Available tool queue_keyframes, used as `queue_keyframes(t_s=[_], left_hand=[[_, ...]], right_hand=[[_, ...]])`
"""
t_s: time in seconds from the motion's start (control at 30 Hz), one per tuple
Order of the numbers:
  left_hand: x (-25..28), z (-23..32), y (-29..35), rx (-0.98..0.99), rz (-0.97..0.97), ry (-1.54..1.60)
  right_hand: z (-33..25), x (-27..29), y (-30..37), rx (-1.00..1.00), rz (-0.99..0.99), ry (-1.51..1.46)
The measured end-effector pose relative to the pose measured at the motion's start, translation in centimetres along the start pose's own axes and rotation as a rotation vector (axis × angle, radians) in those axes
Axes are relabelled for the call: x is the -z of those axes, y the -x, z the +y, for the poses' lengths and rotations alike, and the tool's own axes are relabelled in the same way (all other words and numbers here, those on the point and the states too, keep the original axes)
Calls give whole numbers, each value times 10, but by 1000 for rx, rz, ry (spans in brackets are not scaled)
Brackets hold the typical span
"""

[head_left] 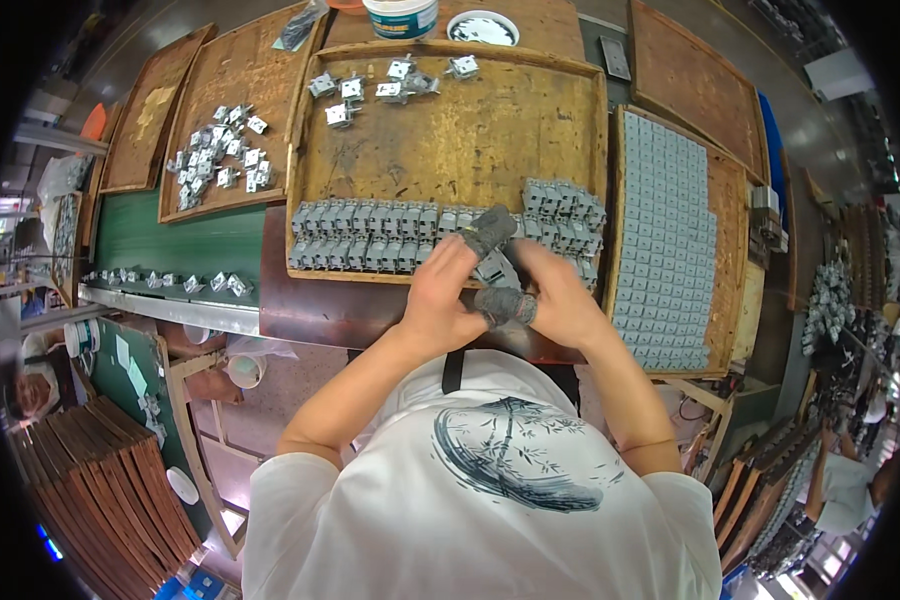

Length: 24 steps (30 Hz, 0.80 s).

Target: Manually sorting and assembling small electronic components into a large tray.

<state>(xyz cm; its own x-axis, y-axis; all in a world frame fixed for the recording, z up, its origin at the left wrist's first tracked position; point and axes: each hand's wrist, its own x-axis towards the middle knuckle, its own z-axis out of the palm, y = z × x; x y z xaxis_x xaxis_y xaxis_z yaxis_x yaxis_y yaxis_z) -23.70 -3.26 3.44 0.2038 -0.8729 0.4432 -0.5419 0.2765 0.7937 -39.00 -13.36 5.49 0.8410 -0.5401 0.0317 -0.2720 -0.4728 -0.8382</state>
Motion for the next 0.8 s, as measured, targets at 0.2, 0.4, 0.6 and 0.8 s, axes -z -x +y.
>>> queue_keyframes(t_s=[0.2,0.4,0.6,0.8], left_hand=[[-1,5,-9,-63,-81,-44],[-18,-9,-28,-27,-188,-6],[-22,-81,-75,432,-210,-99],[-45,-122,-93,740,-381,262]], right_hand=[[4,-1,4,-110,17,-240],[32,13,14,-219,-18,-209],[117,101,57,-474,562,-421],[251,212,109,-593,1130,-176]])
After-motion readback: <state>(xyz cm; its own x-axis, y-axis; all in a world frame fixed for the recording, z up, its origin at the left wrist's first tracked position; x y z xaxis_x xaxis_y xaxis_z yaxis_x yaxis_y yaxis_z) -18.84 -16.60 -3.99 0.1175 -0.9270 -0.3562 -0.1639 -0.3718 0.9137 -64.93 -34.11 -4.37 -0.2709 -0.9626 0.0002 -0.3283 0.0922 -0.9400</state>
